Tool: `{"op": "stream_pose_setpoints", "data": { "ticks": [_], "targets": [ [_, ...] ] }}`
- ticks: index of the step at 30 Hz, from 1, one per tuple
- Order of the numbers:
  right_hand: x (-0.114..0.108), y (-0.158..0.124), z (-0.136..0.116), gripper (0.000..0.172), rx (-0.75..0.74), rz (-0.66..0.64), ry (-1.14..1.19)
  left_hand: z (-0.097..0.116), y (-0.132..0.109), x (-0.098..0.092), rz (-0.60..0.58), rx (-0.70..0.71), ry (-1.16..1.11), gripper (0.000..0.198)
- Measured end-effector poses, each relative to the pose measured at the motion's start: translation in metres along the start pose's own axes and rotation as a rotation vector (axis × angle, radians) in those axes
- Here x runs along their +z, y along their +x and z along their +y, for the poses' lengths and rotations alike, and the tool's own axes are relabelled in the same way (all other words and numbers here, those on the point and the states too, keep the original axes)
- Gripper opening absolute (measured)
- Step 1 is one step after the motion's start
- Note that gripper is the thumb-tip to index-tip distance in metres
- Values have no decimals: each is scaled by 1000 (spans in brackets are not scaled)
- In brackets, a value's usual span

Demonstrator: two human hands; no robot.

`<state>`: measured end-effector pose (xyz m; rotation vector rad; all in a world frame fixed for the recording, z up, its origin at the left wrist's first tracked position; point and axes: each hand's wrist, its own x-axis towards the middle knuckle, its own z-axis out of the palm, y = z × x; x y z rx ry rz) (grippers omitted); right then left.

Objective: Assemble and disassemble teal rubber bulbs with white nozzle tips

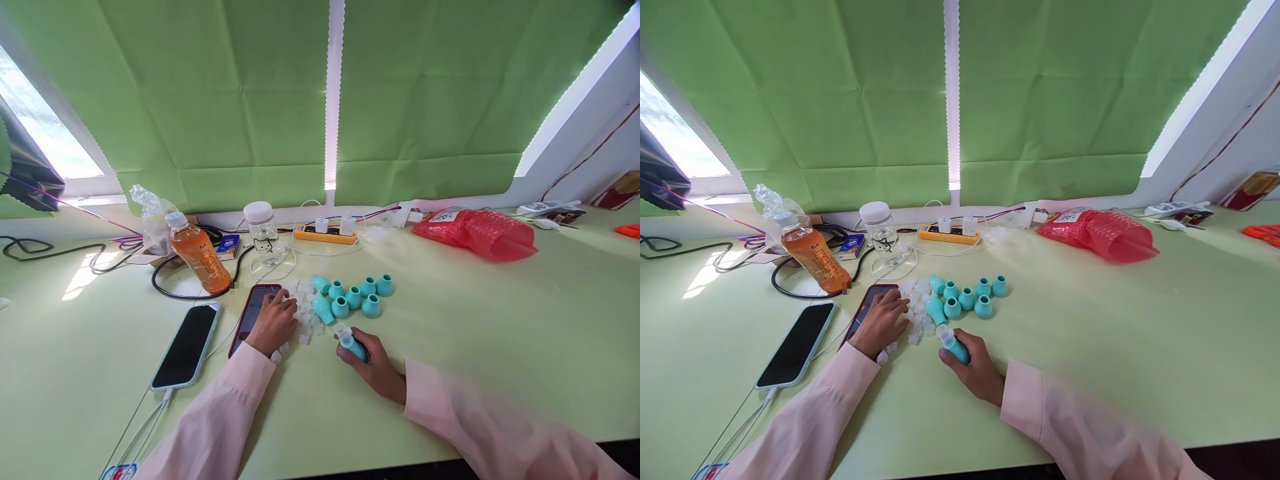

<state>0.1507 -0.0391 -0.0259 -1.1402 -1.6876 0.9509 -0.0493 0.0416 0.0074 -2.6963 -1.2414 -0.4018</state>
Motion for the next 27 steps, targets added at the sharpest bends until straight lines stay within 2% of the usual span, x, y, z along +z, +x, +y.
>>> {"op": "stream_pose_setpoints", "data": {
  "ticks": [6, 9, 12, 14, 15, 19, 24, 27],
  "targets": [
    [0, 0, -2, 20, -6, -4, -18, 0, -1, -5, -38, 62, -134, 11],
    [-1, 1, -3, 19, -13, 0, -28, 1, -3, -11, -4, 66, -225, 13],
    [-2, 1, -5, 20, -18, 6, -45, 9, -6, -19, 132, -87, -409, 4],
    [-2, 2, -6, 19, -38, 3, -57, 19, -7, -22, 196, -218, -625, 22],
    [-2, 2, -7, 18, -53, -4, -62, 26, -8, -23, 181, -256, -765, 29],
    [-2, 0, -9, 16, -100, -26, -95, 50, -9, -22, 58, -313, -1330, 29],
    [-2, 0, -10, 14, -98, -36, -97, 65, -13, -16, -69, -356, -1717, 23],
    [-1, 0, -10, 15, -86, -49, -91, 67, -15, -11, -85, -355, -1890, 20]
  ]
}}
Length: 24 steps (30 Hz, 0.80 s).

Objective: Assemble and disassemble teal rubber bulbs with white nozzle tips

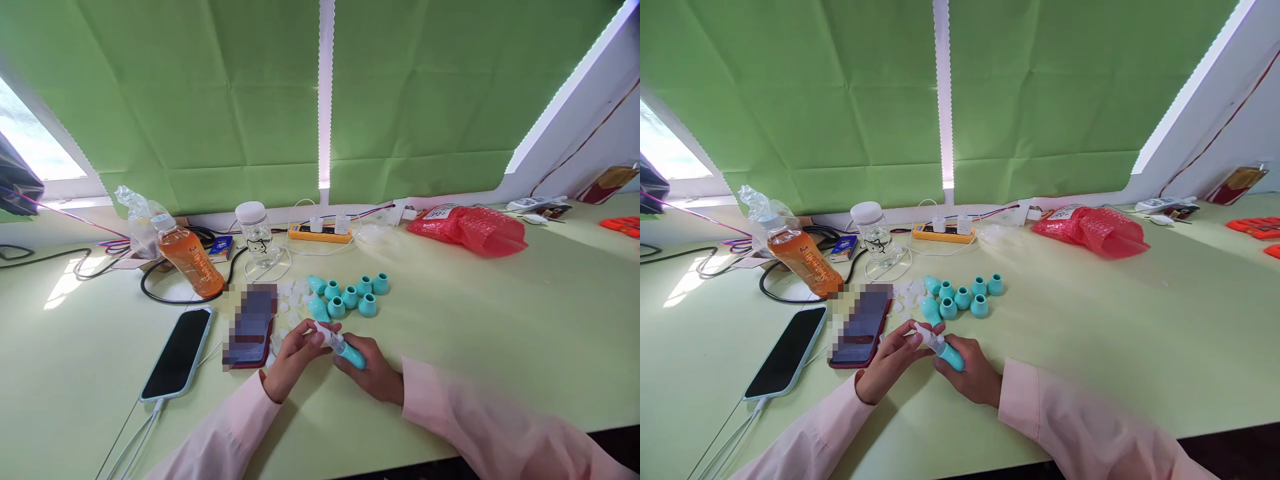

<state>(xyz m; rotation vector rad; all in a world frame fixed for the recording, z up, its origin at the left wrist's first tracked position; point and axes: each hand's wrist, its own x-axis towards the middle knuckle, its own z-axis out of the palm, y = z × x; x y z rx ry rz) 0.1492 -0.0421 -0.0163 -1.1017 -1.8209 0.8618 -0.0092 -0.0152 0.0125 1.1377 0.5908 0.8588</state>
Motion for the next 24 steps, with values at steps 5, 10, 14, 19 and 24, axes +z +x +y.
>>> {"op": "stream_pose_setpoints", "data": {
  "ticks": [5, 10, 14, 19, 24],
  "targets": [
    [1, -1, -2, 13, -4, -14, -10, -8, -1, 4, 32, 9, -140, 16],
    [4, -3, -3, 14, 1, -20, 22, -13, -3, 15, 182, 19, -200, 20],
    [6, -4, -3, 18, 43, -26, 93, -16, -3, 20, 238, 48, -251, 19],
    [8, -7, -4, 15, 95, -37, 205, -22, -7, 25, 289, 72, -324, 15],
    [10, -7, -4, 18, 102, -27, 321, -24, -8, 29, 317, 86, -376, 11]
  ]
}}
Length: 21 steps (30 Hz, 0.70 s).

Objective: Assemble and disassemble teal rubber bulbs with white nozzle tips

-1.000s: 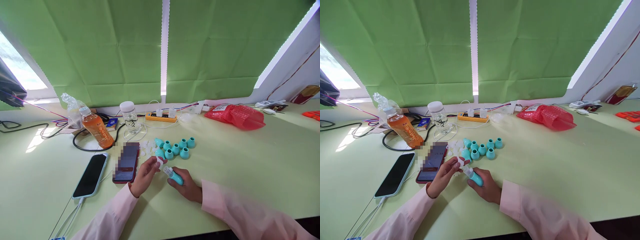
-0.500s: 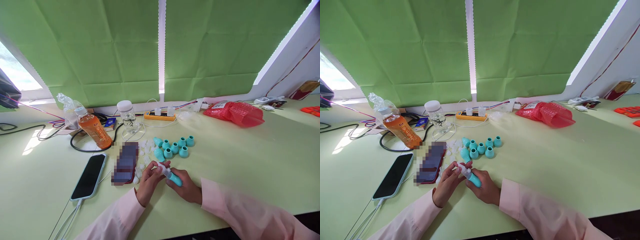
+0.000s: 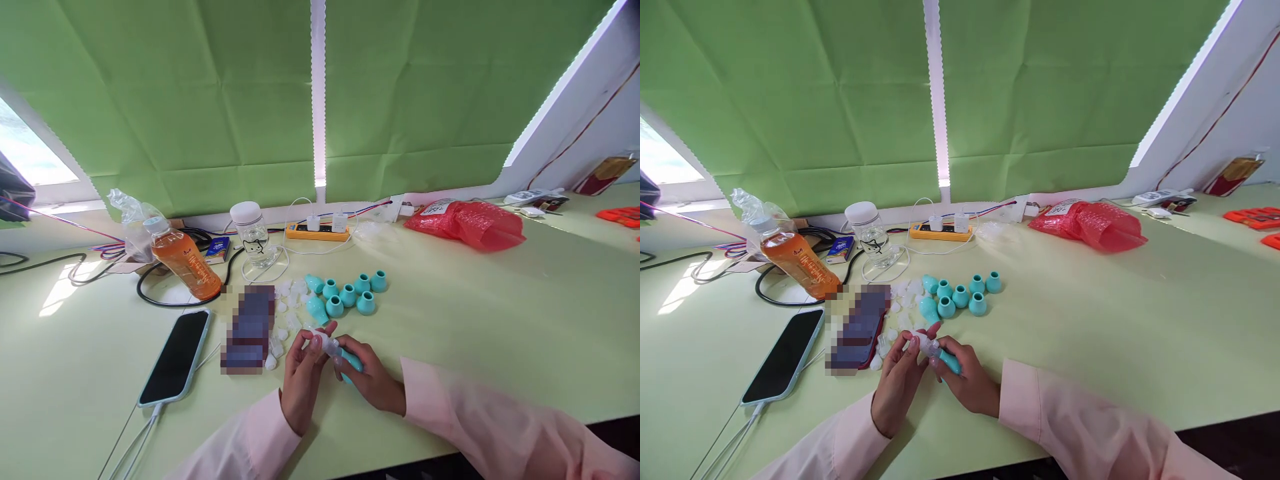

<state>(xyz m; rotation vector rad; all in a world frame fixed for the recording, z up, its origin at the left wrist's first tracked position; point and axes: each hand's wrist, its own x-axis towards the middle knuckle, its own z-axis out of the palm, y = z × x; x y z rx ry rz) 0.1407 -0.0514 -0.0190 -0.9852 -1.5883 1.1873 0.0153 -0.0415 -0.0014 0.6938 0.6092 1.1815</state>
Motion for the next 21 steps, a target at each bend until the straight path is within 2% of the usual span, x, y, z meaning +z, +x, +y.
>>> {"op": "stream_pose_setpoints", "data": {
  "ticks": [5, 17, 21],
  "targets": [
    [1, 2, -2, 22, 58, 8, 163, -1, 2, 0, -14, -9, -12, 9],
    [0, -1, -4, 21, 66, 7, 198, -6, -8, 1, -17, 5, 70, 12],
    [0, -2, -1, 18, 44, 13, 189, -9, -9, 1, 32, 54, 98, 11]
  ]
}}
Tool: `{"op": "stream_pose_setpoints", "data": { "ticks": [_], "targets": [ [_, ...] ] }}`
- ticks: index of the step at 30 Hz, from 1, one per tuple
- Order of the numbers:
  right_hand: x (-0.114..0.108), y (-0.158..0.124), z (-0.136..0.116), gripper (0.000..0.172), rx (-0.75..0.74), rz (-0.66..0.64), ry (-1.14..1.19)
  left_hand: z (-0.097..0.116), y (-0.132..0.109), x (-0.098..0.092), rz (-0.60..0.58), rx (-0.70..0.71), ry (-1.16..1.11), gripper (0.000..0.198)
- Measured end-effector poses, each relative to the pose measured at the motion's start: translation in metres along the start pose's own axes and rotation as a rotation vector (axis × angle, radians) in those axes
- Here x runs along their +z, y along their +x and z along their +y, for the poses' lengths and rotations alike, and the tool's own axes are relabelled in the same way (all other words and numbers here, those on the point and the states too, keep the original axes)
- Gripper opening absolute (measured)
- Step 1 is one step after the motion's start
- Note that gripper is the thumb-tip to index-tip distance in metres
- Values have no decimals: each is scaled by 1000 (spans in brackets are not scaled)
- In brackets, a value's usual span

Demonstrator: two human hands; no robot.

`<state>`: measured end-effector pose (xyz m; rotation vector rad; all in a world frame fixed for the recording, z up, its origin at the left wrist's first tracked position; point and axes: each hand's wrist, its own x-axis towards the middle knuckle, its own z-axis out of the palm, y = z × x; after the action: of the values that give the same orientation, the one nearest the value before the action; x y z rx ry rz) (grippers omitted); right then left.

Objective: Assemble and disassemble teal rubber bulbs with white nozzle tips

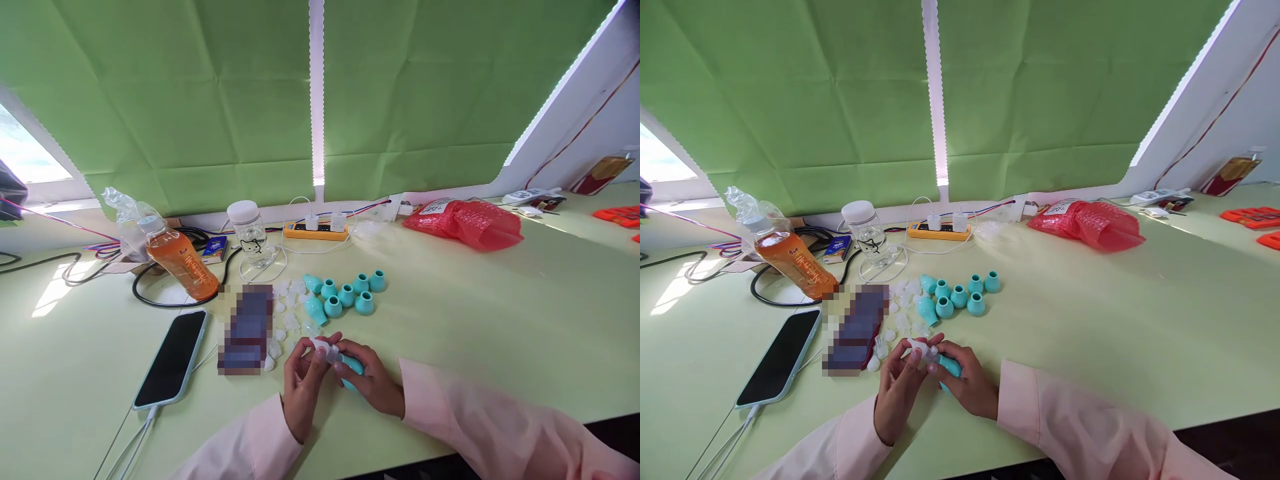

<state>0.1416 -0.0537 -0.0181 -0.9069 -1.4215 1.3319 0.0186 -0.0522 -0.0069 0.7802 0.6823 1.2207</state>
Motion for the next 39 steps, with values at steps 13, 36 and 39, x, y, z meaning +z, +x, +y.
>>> {"op": "stream_pose_setpoints", "data": {
  "ticks": [13, 36, 39],
  "targets": [
    [-1, 0, 0, 12, -11, -13, -9, 0, 1, -1, -37, 22, 69, 13],
    [-10, 7, -4, 21, -106, -88, -177, 11, -3, 0, -14, 105, 334, 25],
    [-10, 7, -5, 20, -110, -80, -173, 14, -3, 2, -30, 102, 325, 27]
  ]
}}
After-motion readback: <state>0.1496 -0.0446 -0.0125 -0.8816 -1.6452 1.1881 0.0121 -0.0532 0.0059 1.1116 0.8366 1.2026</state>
